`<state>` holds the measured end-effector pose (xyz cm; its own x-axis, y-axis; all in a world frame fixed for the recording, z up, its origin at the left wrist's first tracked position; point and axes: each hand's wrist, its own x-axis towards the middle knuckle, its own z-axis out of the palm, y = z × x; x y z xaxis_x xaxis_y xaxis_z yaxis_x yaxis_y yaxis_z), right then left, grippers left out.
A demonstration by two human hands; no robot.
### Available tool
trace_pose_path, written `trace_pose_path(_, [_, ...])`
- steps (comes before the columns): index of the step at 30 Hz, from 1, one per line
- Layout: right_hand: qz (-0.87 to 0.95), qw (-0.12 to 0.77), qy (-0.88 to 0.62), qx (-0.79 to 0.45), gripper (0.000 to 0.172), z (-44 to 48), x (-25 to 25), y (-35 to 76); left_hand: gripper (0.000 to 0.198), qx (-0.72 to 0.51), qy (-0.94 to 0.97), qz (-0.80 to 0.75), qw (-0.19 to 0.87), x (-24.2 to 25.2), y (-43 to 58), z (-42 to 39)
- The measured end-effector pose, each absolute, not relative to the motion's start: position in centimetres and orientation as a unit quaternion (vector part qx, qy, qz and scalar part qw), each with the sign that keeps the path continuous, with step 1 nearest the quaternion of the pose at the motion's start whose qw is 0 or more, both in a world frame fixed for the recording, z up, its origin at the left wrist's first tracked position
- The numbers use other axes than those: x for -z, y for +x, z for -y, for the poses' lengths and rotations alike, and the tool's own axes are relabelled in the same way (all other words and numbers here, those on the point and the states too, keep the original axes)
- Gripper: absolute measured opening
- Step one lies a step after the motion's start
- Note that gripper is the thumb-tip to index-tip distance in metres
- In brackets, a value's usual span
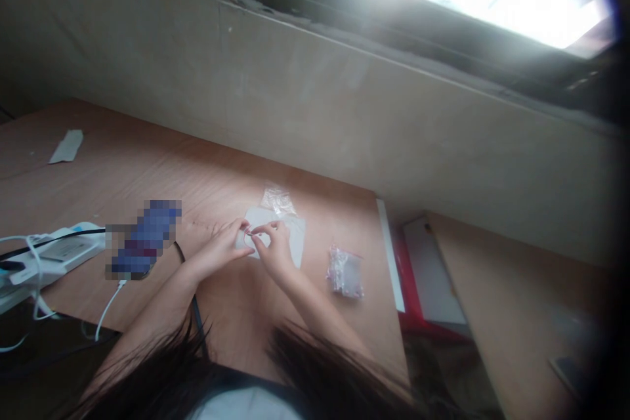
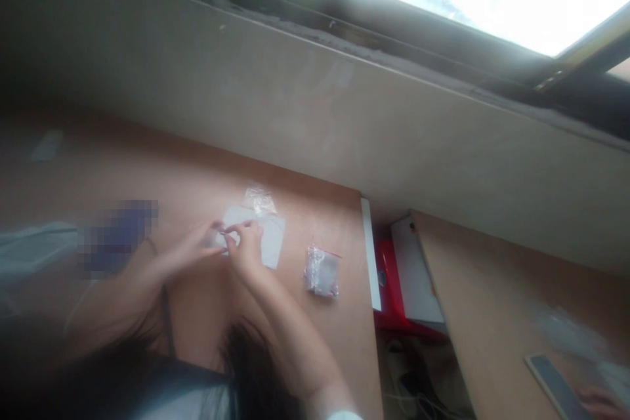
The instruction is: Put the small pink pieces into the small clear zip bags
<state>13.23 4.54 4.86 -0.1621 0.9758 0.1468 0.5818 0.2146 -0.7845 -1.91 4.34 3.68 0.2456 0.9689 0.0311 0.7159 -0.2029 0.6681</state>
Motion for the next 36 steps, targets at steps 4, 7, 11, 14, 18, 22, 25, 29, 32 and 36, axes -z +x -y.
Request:
trace_pose_path(4, [0.682, 0.339, -0.557, -0.332, 0.013, -4.2, -5.6, 13.0, 0.039, -0.251, 0.737, -0.566, 0.271, -2.8, -1.3, -4.4])
trace_pose_path(7, [0.67, 0.339, -0.564, -0.343, 0.012, -4.0, -5.7, 13.2, 0.042, -0.253, 0.74, -0.564, 0.265, -2.6, -1.2, -4.2])
trace_pose_path(11, [0.659, 0.335, -0.568, -0.361, 0.012, -3.8, -5.7, 13.4, 0.043, -0.253, 0.741, -0.563, 0.266, -2.9, -1.2, -3.9])
trace_pose_path(14, [0.65, 0.332, -0.572, -0.375, 0.011, -3.6, -5.6, 13.5, 0.044, -0.256, 0.74, -0.561, 0.269, -3.4, -1.0, -3.6])
trace_pose_path(18, [0.634, 0.335, -0.566, -0.407, 0.014, -3.1, -5.8, 13.9, 0.044, -0.274, 0.729, -0.561, 0.282, -3.8, -0.7, -3.5])
trace_pose_path(22, [0.629, 0.335, -0.516, -0.476, 0.019, -2.2, -6.0, 14.4, 0.043, -0.311, 0.709, -0.555, 0.305, -4.0, 0.0, -3.2])
trace_pose_path(25, [0.615, 0.343, -0.504, -0.5, 0.018, -1.8, -6.3, 14.8, 0.047, -0.339, 0.692, -0.549, 0.325, -4.5, 0.4, -2.7])
trace_pose_path(29, [0.579, 0.378, -0.515, -0.506, 0.018, -2.0, -7.2, 15.7, 0.046, -0.381, 0.655, -0.514, 0.403, -6.3, 0.2, -2.1])
trace_pose_path(32, [0.55, 0.412, -0.499, -0.528, 0.019, -2.2, -8.0, 16.5, 0.025, -0.387, 0.62, -0.49, 0.475, -8.0, -0.4, -2.2])
trace_pose_path(36, [0.482, 0.453, -0.483, -0.574, 0.028, -2.3, -8.1, 17.1, 0.023, -0.378, 0.617, -0.482, 0.494, -9.3, -0.6, -2.5])
